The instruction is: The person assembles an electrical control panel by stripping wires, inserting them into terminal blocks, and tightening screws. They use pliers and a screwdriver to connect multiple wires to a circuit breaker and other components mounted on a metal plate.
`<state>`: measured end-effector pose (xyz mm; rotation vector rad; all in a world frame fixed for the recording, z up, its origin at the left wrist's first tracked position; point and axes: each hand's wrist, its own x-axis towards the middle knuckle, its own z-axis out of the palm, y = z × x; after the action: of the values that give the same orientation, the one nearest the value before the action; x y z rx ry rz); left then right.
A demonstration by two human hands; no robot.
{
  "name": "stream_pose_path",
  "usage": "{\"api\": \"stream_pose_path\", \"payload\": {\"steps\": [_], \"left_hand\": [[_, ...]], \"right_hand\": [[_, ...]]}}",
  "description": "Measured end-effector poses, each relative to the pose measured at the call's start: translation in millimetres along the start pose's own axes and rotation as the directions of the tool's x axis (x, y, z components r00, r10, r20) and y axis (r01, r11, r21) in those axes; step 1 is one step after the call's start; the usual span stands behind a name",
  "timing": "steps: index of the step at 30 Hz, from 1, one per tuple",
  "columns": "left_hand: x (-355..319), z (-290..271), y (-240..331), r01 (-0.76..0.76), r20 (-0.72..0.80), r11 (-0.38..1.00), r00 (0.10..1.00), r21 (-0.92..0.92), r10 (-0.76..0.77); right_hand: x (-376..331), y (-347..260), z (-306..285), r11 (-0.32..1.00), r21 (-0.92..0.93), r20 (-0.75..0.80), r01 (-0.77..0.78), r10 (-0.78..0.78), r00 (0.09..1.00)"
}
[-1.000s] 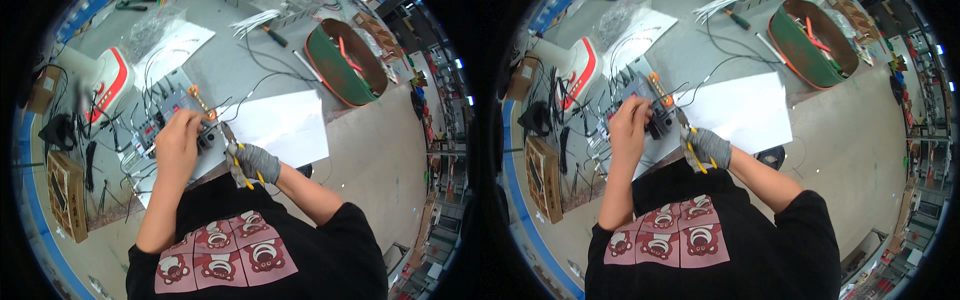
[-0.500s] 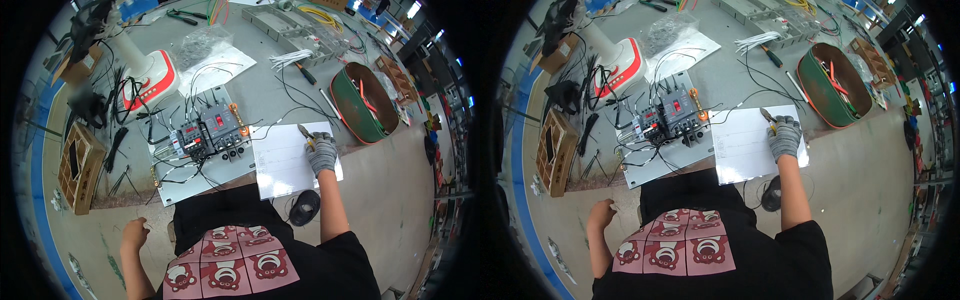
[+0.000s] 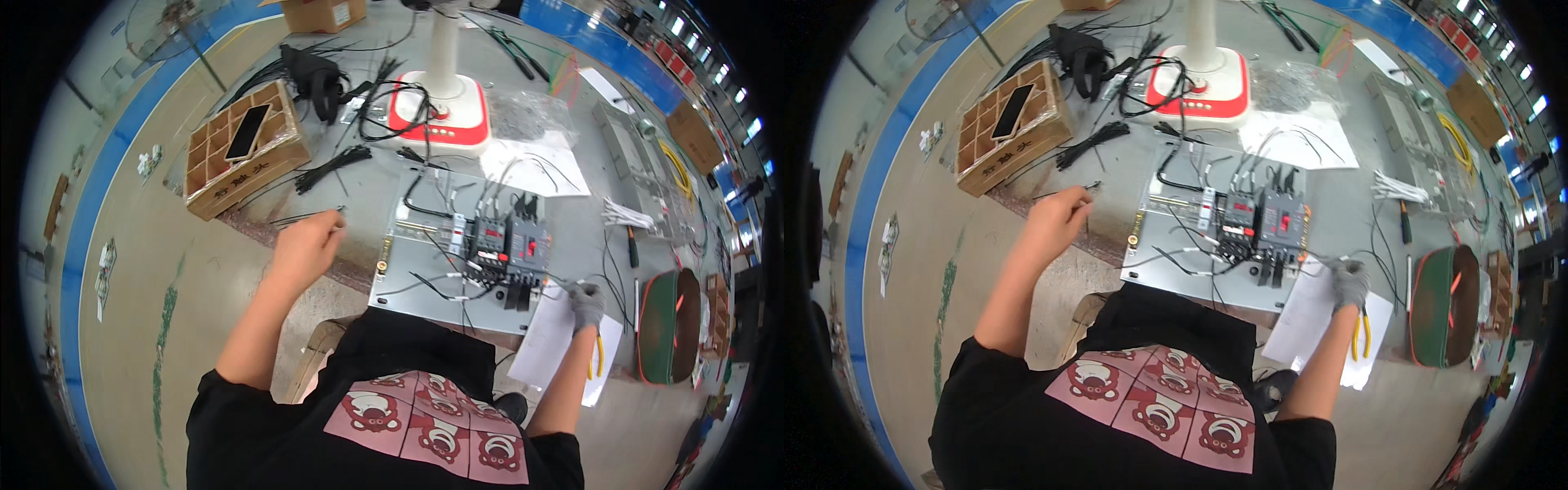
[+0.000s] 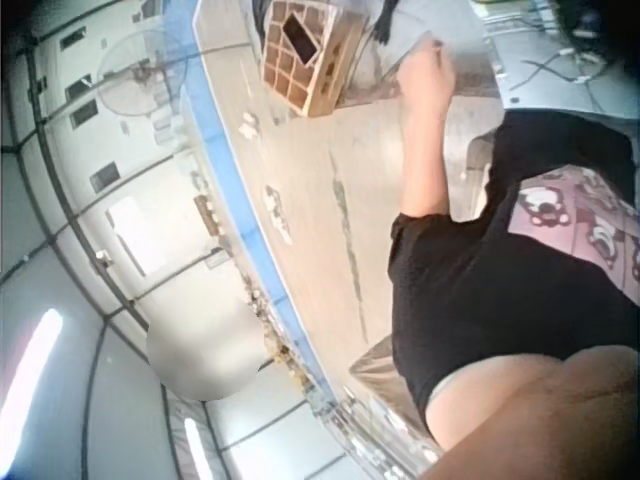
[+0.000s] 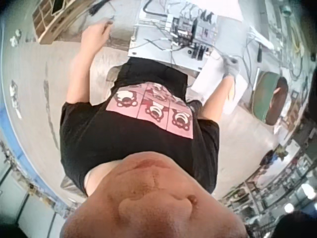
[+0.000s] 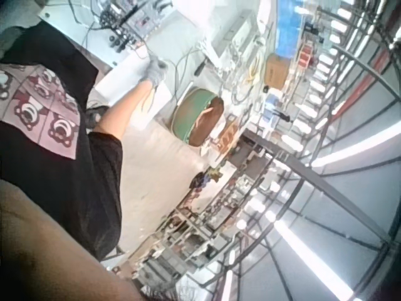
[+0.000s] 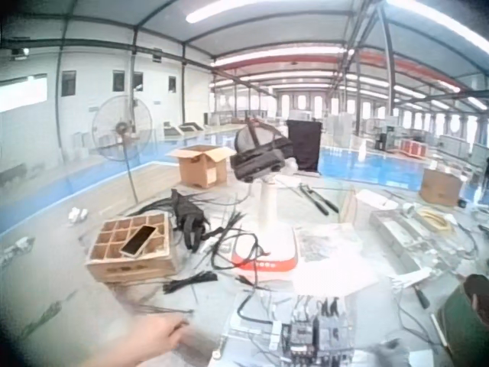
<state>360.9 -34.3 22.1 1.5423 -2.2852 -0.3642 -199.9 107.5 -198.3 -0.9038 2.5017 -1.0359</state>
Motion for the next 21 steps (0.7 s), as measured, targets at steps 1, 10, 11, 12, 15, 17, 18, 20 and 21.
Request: {"api": "stream_pose_path", "payload": {"steps": [1, 10, 11, 12, 15, 17, 18, 20, 21], "left_hand": [[1, 0, -5, -0.022, -0.021, 1.0, 1.0, -0.011, 0.021], [48, 37, -9, -0.096, 0.091, 0.937, 0.987, -0.336, 0.134], [52, 26, -4, -0.074, 0.118, 0.94, 0.986, -0.332, 0.119], [61, 20, 8, -0.084, 0.147, 0.932, 0.979, -0.353, 0.143], [86, 16, 62, -0.288, 0.081, 0.863, 0.933, -0.416, 0.35], [108, 11, 113, -0.433, 0.059, 0.769, 0.854, -0.471, 0.517], [112, 8, 130, -0.468, 0.101, 0.746, 0.813, -0.473, 0.574], [113, 5, 156, -0.538, 0.17, 0.691, 0.717, -0.483, 0.676], [111, 5, 167, -0.563, 0.189, 0.66, 0.672, -0.497, 0.716]], "right_hand": [[-10, -27, -11, 0.973, 0.192, 0.063, -0.124, 0.114, 0.991], [-56, -111, -12, 0.696, 0.712, -0.117, -0.09, 0.244, 0.963], [-70, -126, -7, 0.725, 0.688, -0.13, 0.024, 0.092, 0.987], [-83, -139, -11, 0.738, 0.66, -0.135, 0.139, -0.066, 0.989], [-107, -154, -18, 0.847, 0.449, -0.143, 0.285, -0.247, 0.958], [-109, -156, -27, 0.877, 0.324, -0.18, 0.354, -0.31, 0.933], [-109, -154, -29, 0.876, 0.26, -0.196, 0.407, -0.365, 0.91], [-114, -160, -38, 0.878, 0.304, -0.115, 0.371, -0.353, 0.929], [-112, -154, -35, 0.879, 0.257, -0.133, 0.402, -0.38, 0.915]]}}
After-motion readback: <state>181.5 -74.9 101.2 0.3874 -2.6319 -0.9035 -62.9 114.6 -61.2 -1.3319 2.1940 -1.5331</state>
